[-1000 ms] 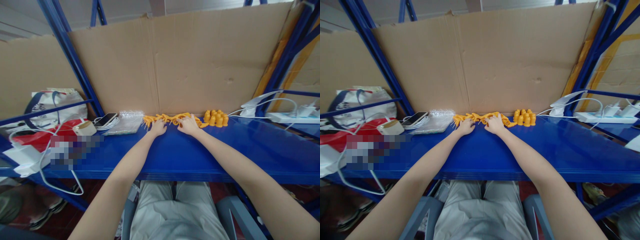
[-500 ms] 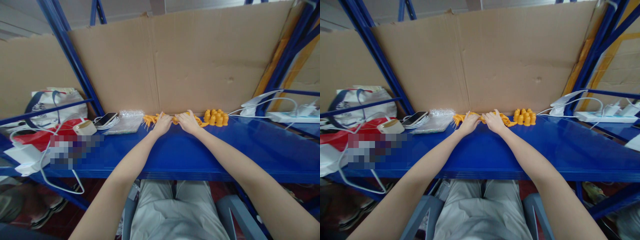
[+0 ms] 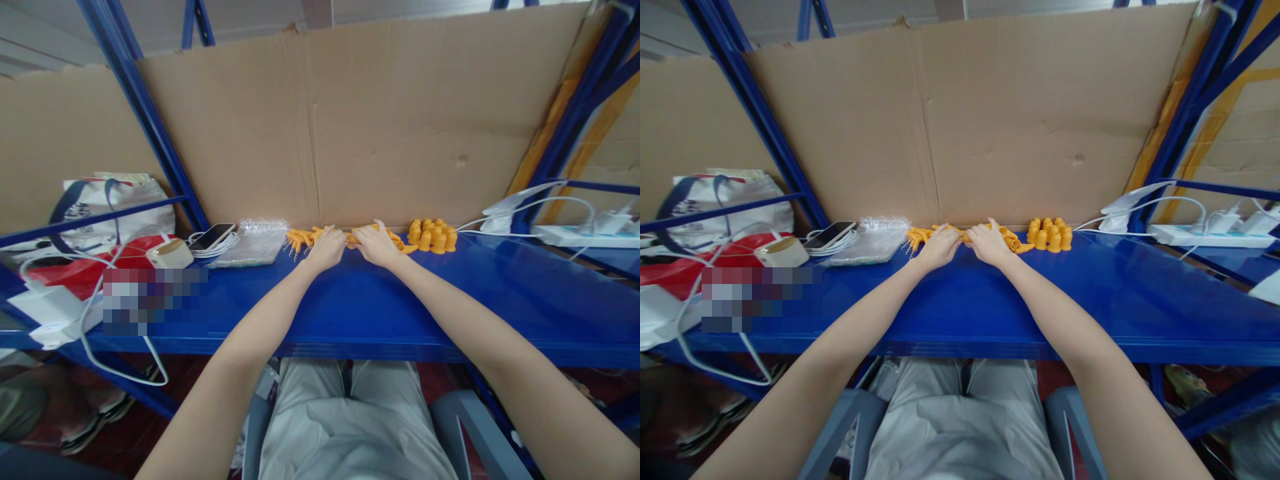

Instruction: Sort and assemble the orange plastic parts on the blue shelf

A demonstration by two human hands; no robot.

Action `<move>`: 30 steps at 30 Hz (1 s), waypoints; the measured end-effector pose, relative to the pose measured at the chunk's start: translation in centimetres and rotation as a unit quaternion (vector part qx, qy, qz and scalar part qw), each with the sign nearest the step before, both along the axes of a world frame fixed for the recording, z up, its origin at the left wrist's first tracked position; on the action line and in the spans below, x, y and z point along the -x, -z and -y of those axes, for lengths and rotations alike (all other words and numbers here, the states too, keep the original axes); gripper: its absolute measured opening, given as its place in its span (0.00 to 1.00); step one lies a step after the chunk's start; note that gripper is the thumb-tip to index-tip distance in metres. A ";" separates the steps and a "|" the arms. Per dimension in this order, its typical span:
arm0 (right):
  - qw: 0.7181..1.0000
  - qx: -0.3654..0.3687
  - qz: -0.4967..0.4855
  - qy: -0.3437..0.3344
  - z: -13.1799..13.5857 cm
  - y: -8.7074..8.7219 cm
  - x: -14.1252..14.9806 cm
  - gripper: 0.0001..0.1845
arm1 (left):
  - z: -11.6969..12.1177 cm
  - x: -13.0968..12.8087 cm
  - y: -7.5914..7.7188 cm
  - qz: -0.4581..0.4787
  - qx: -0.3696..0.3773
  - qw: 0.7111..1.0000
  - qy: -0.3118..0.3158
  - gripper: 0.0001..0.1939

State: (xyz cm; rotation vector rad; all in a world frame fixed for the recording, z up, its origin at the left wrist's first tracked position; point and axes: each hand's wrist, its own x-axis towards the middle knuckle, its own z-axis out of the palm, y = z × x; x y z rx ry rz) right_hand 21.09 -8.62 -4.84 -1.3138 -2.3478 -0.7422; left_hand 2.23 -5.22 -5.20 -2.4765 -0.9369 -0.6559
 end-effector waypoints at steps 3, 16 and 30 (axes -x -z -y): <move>1.000 -0.005 0.007 0.004 0.0 -0.1 0.0 0.19 | 0.3 -0.1 -0.3 -0.008 0.007 1.000 -0.010 0.13; 0.998 -0.034 0.014 -0.042 -0.7 0.2 -0.4 0.17 | 0.9 -0.3 -0.6 -0.016 0.004 1.000 -0.016 0.12; 0.996 -0.076 0.035 -0.034 -1.1 -0.4 -0.4 0.16 | 0.5 -1.7 -0.6 0.182 0.165 0.969 -0.013 0.11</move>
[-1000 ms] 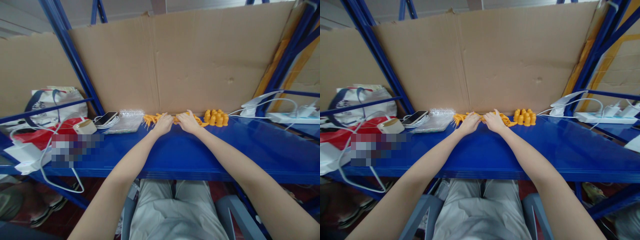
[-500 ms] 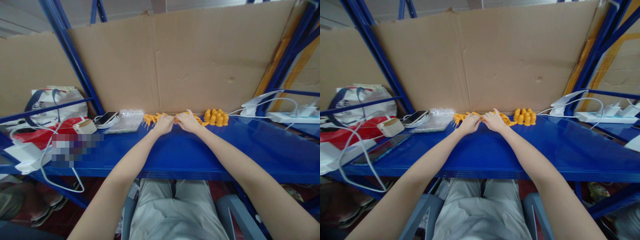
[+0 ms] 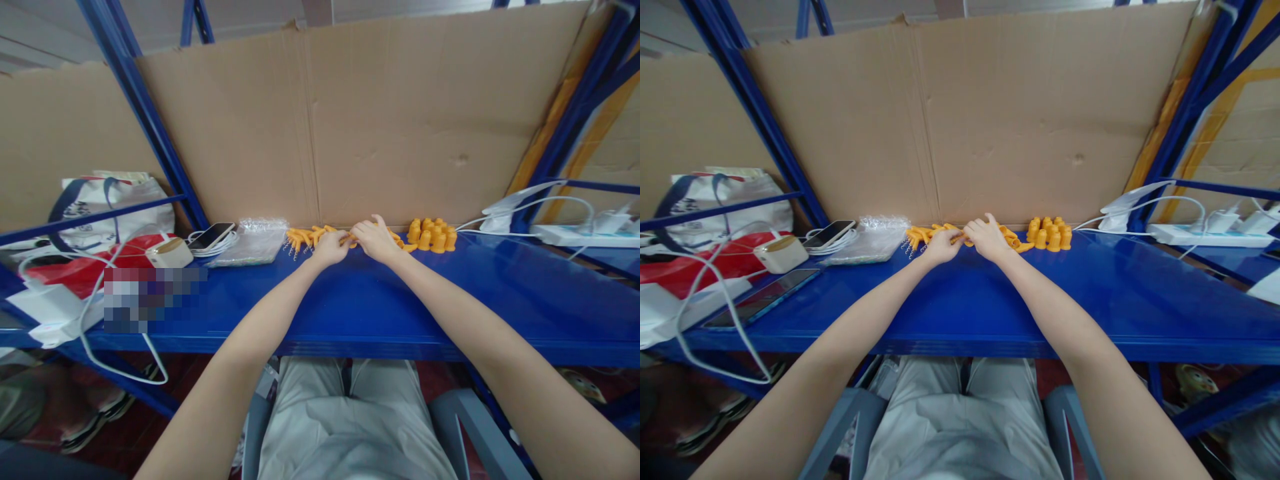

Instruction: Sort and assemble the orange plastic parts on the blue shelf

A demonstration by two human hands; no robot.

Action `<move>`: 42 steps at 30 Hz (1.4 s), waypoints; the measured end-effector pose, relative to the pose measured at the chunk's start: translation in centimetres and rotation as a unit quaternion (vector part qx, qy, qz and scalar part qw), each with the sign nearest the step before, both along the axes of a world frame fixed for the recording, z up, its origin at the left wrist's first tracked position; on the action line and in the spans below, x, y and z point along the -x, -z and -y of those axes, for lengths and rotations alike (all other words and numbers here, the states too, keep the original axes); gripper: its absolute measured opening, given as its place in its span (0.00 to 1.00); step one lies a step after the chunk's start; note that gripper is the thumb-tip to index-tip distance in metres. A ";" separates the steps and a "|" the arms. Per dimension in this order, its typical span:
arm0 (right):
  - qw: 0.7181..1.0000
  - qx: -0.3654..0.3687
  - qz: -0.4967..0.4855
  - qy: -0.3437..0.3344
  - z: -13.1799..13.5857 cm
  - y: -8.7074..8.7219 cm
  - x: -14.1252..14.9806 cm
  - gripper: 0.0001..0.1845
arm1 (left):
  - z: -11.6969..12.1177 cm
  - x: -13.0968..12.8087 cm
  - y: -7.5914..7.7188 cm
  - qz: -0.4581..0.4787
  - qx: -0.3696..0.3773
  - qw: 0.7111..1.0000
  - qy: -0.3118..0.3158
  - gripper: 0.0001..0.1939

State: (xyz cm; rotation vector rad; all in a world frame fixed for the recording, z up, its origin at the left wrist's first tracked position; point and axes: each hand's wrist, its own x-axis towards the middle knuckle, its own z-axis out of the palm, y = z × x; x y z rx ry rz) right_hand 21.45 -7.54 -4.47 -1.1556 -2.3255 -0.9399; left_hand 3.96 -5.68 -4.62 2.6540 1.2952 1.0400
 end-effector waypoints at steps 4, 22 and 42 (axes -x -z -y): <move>1.000 -0.015 0.005 -0.003 0.0 -0.1 0.0 0.17 | -0.7 -0.2 0.1 0.060 0.065 0.995 0.039 0.10; 0.998 0.046 0.036 0.016 0.6 -0.8 0.1 0.15 | -0.6 -0.1 0.1 0.054 0.074 0.996 -0.005 0.09; 0.894 0.033 -0.368 0.254 -1.5 0.5 -11.2 0.21 | -2.4 4.1 0.8 0.004 0.000 0.993 -0.116 0.10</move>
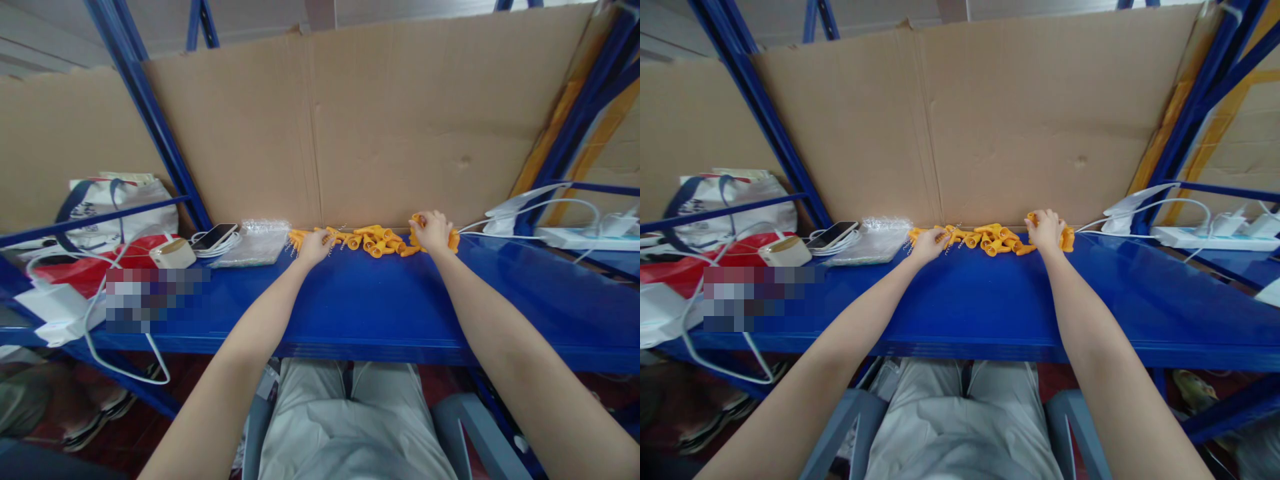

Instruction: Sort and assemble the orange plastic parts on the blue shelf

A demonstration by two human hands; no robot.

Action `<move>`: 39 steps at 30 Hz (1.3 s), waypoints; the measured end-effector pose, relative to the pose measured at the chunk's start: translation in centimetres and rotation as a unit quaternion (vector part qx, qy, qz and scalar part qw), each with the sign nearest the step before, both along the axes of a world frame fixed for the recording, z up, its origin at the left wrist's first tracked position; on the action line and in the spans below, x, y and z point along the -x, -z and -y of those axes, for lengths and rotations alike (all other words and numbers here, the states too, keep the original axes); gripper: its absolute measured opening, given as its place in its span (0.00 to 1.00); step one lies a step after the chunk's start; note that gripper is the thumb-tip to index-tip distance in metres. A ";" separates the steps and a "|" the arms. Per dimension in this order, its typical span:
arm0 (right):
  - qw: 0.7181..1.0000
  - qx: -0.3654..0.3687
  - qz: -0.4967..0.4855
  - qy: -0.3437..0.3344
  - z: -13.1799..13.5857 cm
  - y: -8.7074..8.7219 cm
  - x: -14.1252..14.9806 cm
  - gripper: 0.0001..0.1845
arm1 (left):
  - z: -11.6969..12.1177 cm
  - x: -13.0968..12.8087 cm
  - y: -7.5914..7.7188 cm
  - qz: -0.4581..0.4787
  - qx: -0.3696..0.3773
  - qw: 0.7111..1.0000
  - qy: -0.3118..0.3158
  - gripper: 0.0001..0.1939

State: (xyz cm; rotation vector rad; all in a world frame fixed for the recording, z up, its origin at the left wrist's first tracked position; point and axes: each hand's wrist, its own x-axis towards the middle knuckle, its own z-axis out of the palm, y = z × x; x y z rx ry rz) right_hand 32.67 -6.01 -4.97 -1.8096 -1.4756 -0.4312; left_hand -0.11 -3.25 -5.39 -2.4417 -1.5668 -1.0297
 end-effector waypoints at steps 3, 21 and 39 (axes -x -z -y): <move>1.000 0.018 -0.003 -0.002 -0.2 0.4 -0.1 0.20 | 0.5 -0.1 -0.3 -0.036 -0.040 0.999 -0.007 0.10; 0.987 0.144 0.070 0.030 -2.9 -1.8 0.1 0.18 | 1.6 -0.5 -0.9 -0.050 -0.051 0.996 -0.046 0.14; 0.981 0.174 0.046 0.071 -4.1 -2.5 -0.9 0.17 | 0.9 -0.7 1.0 -0.076 0.060 0.995 -0.012 0.23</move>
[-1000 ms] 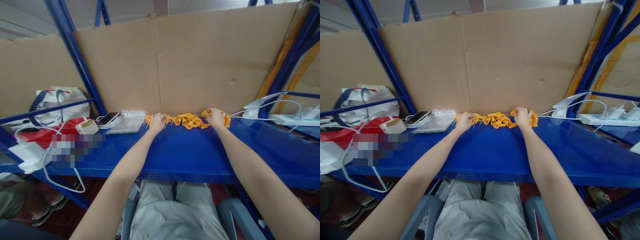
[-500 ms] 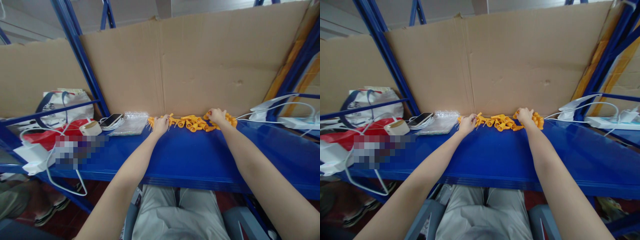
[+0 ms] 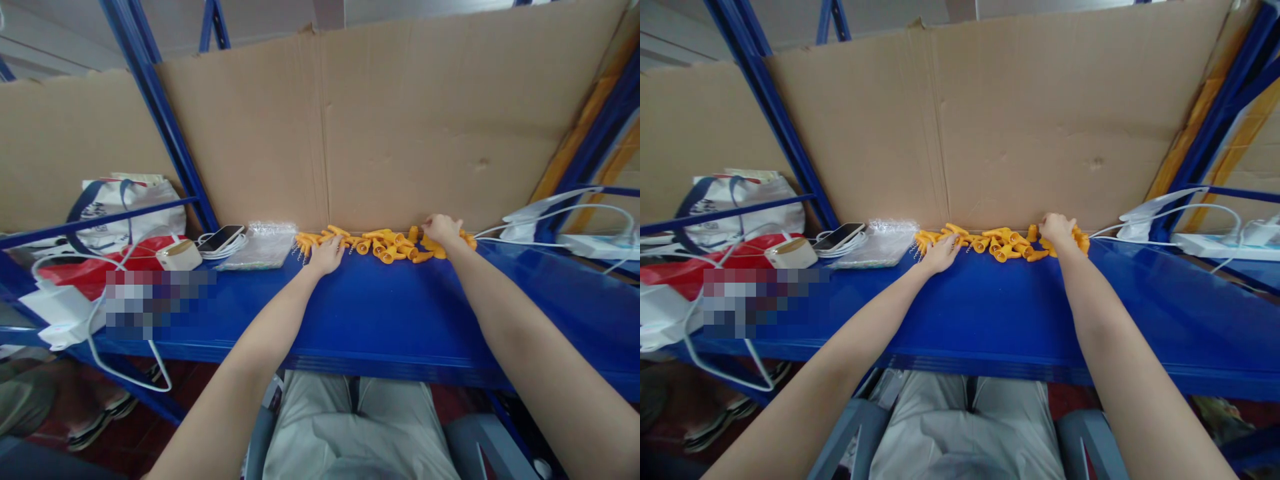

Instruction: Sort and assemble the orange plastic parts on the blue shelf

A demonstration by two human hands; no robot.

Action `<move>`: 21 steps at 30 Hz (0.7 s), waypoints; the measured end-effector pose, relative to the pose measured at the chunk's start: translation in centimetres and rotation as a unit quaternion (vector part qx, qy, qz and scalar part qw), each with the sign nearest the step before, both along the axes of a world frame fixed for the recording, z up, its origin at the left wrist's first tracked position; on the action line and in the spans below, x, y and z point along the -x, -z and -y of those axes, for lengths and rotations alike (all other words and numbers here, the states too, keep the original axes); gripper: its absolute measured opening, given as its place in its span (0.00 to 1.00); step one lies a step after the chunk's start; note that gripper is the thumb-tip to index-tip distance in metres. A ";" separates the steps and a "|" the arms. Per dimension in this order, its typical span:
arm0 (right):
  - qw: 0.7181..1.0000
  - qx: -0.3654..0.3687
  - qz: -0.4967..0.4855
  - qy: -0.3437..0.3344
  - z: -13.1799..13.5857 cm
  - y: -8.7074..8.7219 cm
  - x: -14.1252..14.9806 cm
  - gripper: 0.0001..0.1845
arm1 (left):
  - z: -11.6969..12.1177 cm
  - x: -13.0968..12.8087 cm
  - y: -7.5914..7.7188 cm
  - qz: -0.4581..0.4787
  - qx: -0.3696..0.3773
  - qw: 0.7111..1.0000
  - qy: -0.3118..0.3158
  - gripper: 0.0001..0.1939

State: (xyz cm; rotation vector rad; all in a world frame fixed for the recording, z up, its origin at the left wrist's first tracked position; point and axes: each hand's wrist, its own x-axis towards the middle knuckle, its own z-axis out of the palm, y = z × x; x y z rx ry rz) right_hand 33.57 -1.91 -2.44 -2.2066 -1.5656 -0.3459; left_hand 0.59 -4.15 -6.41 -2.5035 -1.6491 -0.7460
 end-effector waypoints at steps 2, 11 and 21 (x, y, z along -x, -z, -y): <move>1.000 0.016 0.005 0.002 0.9 -0.3 0.1 0.16 | 0.0 -0.1 0.1 -0.007 0.016 1.000 -0.001 0.23; 0.999 -0.001 0.041 -0.035 4.3 0.2 1.6 0.18 | -0.7 -0.1 0.7 -0.036 0.061 0.997 -0.013 0.29; 0.983 0.099 0.125 -0.095 5.8 1.9 4.6 0.23 | 0.4 -0.3 -0.2 -0.101 0.105 0.988 -0.049 0.32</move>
